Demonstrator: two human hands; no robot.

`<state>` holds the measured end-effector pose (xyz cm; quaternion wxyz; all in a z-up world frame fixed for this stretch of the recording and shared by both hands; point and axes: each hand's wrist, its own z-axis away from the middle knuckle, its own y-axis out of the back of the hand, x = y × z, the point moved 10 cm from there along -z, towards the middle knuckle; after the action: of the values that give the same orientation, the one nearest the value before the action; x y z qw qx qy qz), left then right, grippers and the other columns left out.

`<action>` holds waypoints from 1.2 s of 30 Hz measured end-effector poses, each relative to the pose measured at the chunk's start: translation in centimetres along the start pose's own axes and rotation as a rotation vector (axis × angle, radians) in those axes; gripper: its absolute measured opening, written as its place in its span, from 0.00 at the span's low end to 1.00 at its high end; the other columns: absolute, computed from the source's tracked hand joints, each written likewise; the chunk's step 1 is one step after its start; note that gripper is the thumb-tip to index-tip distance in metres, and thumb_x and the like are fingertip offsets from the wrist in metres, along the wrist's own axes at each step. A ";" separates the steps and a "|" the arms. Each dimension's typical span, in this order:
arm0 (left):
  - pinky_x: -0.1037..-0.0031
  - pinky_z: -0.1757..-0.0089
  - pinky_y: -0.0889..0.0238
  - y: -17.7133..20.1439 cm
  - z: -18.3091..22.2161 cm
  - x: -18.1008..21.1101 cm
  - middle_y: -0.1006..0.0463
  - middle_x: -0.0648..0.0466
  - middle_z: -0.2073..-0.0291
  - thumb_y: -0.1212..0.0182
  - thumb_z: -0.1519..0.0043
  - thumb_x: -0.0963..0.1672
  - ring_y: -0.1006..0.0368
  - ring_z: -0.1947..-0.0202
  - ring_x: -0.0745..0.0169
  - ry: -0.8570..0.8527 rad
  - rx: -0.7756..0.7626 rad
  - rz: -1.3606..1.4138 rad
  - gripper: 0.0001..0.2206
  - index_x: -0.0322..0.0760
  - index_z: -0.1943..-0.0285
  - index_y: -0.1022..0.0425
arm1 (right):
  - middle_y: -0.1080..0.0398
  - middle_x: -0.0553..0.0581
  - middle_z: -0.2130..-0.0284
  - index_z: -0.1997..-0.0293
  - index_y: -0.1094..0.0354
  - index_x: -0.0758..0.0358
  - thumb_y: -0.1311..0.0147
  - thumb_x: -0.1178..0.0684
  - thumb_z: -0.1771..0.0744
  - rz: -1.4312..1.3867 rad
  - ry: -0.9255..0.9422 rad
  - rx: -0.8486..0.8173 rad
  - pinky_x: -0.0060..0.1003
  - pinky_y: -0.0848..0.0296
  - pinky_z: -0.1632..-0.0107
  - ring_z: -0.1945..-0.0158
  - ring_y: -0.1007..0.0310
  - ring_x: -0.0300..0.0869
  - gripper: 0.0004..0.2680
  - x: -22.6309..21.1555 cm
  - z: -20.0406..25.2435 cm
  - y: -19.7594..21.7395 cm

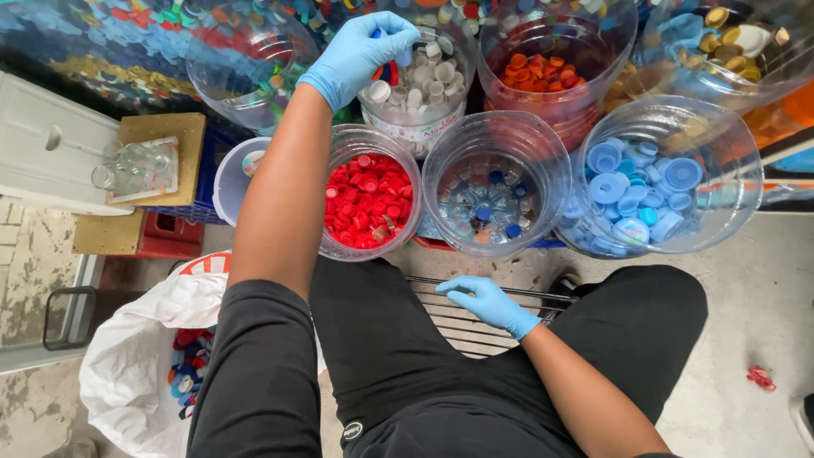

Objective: The person sits on the floor and sorts mixed plastic bottle caps from a large white sack into clear plastic containers by color. They pick caps from the sack, separate them by hand, and place them into corresponding containers for red, blue, white, and other colors.

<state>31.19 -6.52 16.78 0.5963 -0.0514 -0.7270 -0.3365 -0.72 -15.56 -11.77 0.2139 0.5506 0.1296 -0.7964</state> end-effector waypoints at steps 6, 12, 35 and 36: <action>0.82 0.69 0.37 -7.6 -0.3 2.6 0.21 0.61 0.74 0.36 0.35 0.44 0.32 0.74 0.78 -0.010 -0.129 0.062 0.02 0.45 0.58 0.20 | 0.22 0.52 0.46 0.44 0.24 0.53 0.50 0.48 0.31 0.102 -0.017 0.007 0.42 0.28 0.36 0.40 0.24 0.43 0.12 0.7 -0.3 0.3; 0.80 0.62 0.31 -20.8 -1.6 8.9 0.21 0.63 0.71 0.36 0.39 0.42 0.28 0.68 0.76 -0.185 -0.334 0.193 0.01 0.45 0.62 0.20 | 0.24 0.51 0.45 0.42 0.25 0.51 0.52 0.47 0.31 0.197 -0.067 -0.020 0.44 0.28 0.38 0.41 0.25 0.45 0.13 2.1 -0.5 0.0; 0.72 0.49 0.20 -29.5 -3.0 10.9 0.16 0.56 0.55 0.36 0.40 0.42 0.19 0.53 0.66 -0.117 -0.468 0.295 0.05 0.45 0.58 0.17 | 0.23 0.53 0.47 0.44 0.25 0.54 0.56 0.47 0.31 0.486 0.049 -0.043 0.45 0.29 0.43 0.47 0.24 0.47 0.14 3.5 -1.1 -0.3; 0.72 0.50 0.21 -29.2 -3.0 11.1 0.17 0.59 0.59 0.37 0.40 0.41 0.22 0.59 0.70 -0.128 -0.457 0.302 0.04 0.47 0.61 0.18 | 0.24 0.53 0.47 0.43 0.25 0.53 0.56 0.47 0.31 0.486 0.045 -0.039 0.44 0.28 0.44 0.47 0.24 0.47 0.14 3.6 -1.1 -0.1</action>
<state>16.64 -34.24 14.52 0.5656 -0.3136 -0.6526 -0.3948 -0.93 -15.70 -15.56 0.4066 0.5791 0.0134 -0.7065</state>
